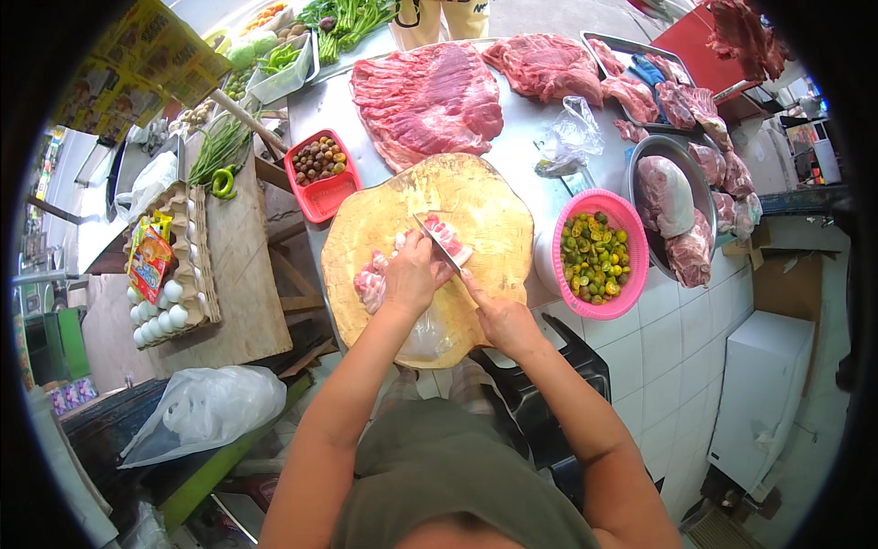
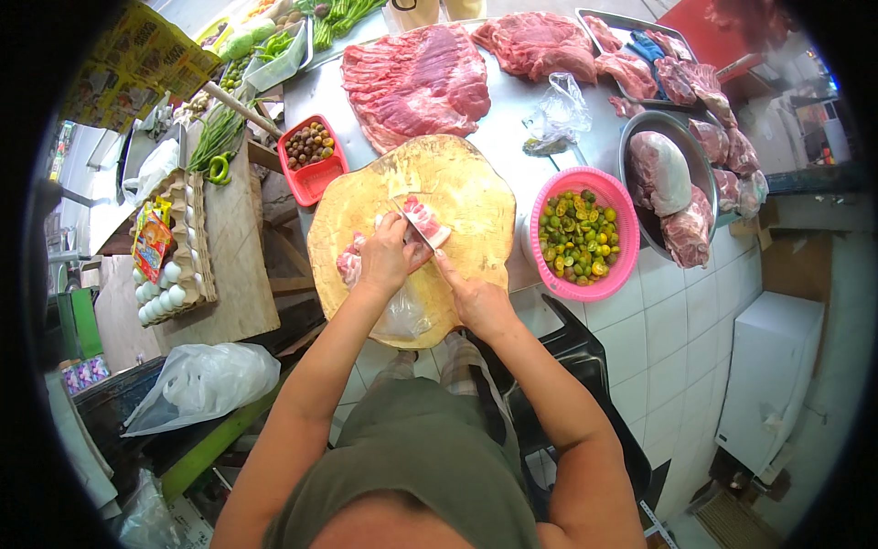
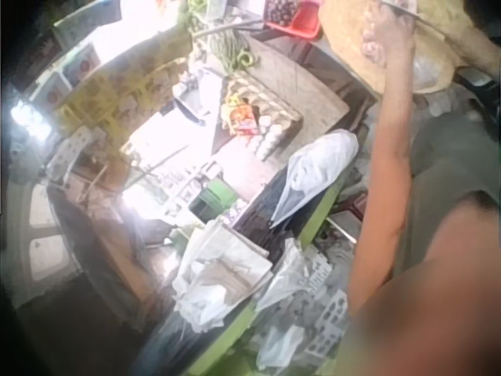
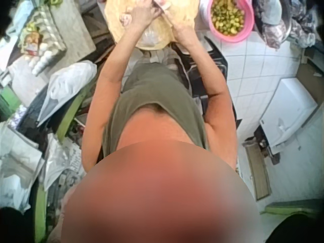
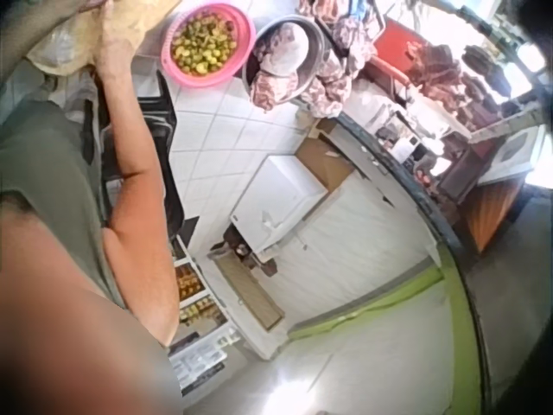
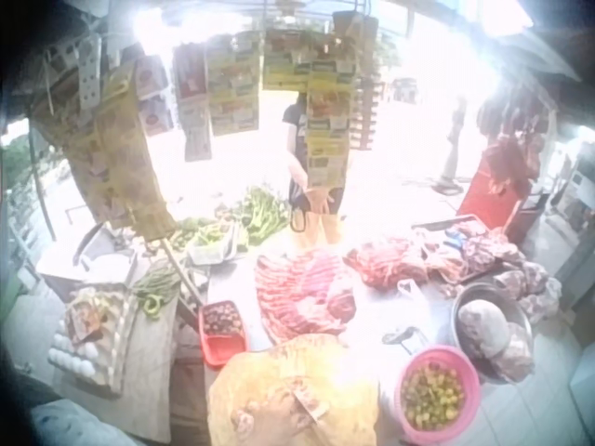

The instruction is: The person cuts a piece of pork on a wooden cutting board using a knife, places the cut pieces into a plastic bag, and hands the bag to a customer. The person then counts coins from a container and gives change to the customer.

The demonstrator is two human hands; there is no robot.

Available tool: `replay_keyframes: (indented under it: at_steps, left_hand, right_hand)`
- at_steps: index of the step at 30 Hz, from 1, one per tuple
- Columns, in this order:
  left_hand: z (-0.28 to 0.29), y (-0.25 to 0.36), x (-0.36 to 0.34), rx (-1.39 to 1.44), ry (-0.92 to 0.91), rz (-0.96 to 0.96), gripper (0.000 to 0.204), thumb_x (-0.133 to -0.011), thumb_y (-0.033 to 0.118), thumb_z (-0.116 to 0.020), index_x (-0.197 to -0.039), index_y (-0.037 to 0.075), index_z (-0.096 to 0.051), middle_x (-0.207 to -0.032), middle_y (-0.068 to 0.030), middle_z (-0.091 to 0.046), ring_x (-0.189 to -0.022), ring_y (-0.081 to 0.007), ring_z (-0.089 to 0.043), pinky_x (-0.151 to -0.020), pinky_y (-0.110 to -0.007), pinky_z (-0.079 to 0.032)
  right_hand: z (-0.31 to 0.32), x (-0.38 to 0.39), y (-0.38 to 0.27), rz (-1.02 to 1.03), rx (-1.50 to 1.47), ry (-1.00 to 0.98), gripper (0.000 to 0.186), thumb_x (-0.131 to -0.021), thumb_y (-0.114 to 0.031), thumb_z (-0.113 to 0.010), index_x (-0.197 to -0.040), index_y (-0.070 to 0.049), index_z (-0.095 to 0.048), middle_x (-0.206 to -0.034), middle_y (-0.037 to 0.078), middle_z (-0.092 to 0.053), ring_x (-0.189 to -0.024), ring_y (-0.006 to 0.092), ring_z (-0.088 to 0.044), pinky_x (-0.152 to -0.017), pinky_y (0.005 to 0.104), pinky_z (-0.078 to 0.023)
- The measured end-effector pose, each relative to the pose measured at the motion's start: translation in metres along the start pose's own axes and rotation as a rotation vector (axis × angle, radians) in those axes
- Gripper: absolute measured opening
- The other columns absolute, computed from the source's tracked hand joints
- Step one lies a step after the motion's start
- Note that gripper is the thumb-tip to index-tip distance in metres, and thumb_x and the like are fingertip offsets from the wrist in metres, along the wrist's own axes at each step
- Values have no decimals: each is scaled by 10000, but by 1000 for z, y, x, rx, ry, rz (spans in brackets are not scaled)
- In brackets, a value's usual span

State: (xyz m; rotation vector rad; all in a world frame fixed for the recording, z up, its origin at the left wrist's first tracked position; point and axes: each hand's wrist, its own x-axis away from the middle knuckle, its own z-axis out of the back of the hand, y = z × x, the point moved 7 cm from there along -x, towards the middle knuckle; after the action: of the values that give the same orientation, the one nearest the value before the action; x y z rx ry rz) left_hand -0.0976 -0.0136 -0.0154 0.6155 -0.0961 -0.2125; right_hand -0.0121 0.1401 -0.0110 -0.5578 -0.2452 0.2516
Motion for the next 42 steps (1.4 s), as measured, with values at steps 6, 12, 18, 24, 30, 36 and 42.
replay_keyframes:
  at_steps: [6,12,18,24,30,36,42]
  left_hand:
    - [-8,-13,-2,68,52,-42,269,-758,143,-755,-941,28,-595,-965,-142,-621,-899,-356,-644,-741,-441,-537]
    - [-16,-23,-8,70,23,-28,193,-783,94,-709,-932,35,-601,-982,-151,-632,-905,-359,-641,-775,-439,-530]
    - [-15,-24,-6,41,30,-39,237,-788,96,-719,-998,36,-627,-1005,-150,-642,-940,-358,-633,-795,-437,-514]
    - [-21,-29,-6,65,6,-39,193,-780,85,-716,-939,26,-624,-981,-152,-644,-925,-361,-633,-769,-446,-510]
    - [-12,-30,-5,55,79,-56,153,-769,68,-721,-875,19,-623,-891,-168,-648,-871,-371,-641,-745,-454,-512]
    - [0,-28,-3,58,-84,91,219,-769,104,-742,-901,9,-595,-910,-182,-636,-886,-390,-642,-762,-459,-512]
    - [-1,11,-4,42,2,0,385,-779,126,-754,-1075,31,-526,-1044,-182,-596,-918,-392,-642,-762,-461,-527]
  right_hand:
    - [-6,-4,0,15,21,-72,795,-807,-46,-555,-1541,-226,-311,-661,195,-629,-583,370,-639,-578,476,-525]
    - [-27,-61,-6,-24,2,-103,791,-844,-78,-552,-1559,-230,-250,-719,196,-651,-646,378,-655,-623,487,-522]
    - [-28,-40,3,-1,11,-53,753,-865,-97,-551,-1553,-213,-267,-756,198,-663,-670,382,-661,-629,490,-521]
    - [-39,-20,10,-55,-10,-113,734,-873,-101,-543,-1549,-206,-276,-754,197,-662,-678,382,-661,-631,495,-521]
    - [-51,-72,-3,-10,-95,25,744,-880,-111,-533,-1555,-255,-258,-765,209,-657,-695,395,-661,-648,497,-526]
    - [-17,31,4,-69,-40,-86,709,-887,-104,-530,-1542,-243,-297,-748,219,-644,-679,401,-651,-635,511,-519]
    - [13,13,20,-25,-15,8,726,-866,-79,-544,-1538,-224,-313,-717,212,-636,-641,397,-639,-603,501,-515]
